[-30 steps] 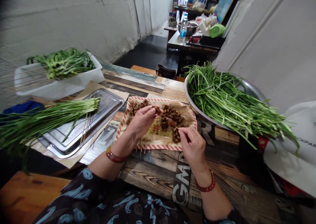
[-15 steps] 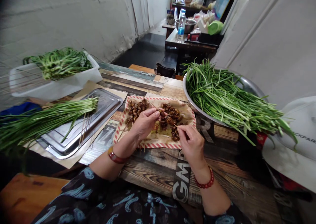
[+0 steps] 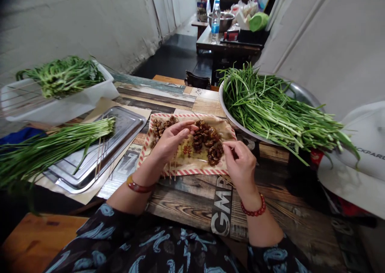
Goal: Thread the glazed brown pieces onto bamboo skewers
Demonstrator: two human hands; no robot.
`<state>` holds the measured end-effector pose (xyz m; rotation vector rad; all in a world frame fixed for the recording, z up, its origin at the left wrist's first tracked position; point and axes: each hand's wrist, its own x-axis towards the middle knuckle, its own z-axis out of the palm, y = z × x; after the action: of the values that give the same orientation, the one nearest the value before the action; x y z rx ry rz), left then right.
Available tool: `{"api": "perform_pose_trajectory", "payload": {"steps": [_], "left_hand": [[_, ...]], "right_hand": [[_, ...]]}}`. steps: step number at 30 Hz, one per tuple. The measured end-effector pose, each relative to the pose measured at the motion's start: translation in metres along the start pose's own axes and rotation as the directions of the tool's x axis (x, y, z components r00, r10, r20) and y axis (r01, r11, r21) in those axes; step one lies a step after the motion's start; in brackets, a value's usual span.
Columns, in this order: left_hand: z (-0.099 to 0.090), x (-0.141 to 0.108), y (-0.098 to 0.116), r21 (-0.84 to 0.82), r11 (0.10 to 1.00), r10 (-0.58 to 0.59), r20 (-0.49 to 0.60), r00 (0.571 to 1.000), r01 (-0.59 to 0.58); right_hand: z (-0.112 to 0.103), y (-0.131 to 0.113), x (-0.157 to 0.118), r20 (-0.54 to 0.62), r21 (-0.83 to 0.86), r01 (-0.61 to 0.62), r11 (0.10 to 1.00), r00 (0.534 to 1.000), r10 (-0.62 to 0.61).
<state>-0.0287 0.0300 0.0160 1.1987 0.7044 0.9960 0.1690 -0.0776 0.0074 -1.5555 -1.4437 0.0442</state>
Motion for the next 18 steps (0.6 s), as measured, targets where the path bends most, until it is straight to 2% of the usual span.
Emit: {"api": "perform_pose_trajectory", "payload": {"steps": [2,3,5,7,10,18], "left_hand": [[-0.005,0.003,-0.002,0.270,0.961,0.066,0.005,0.998,-0.065],[-0.007,0.004,-0.004,0.409,0.906,0.108,0.020,0.994,-0.107],[-0.009,0.007,-0.008,0.641,0.739,0.193,0.091,0.977,-0.206],[-0.009,0.008,-0.010,0.775,0.562,0.235,0.183,0.955,-0.287],[-0.006,0.009,-0.010,0.866,0.375,0.225,0.261,0.939,-0.331],[0.012,0.006,0.007,0.949,-0.012,0.086,0.316,0.945,-0.316]], "right_hand": [[-0.002,0.003,0.002,-0.030,-0.004,-0.024,1.000,0.999,0.024],[-0.002,0.003,0.002,-0.038,-0.004,-0.025,1.000,0.999,0.025],[-0.003,0.003,0.003,-0.045,-0.003,-0.015,1.000,0.999,0.014],[-0.003,0.002,0.004,-0.048,-0.006,-0.003,1.000,0.999,0.003],[-0.003,0.002,0.005,-0.048,-0.015,-0.001,1.000,0.999,0.000],[-0.002,0.001,0.005,-0.021,0.011,0.072,0.997,0.997,-0.072]]}}
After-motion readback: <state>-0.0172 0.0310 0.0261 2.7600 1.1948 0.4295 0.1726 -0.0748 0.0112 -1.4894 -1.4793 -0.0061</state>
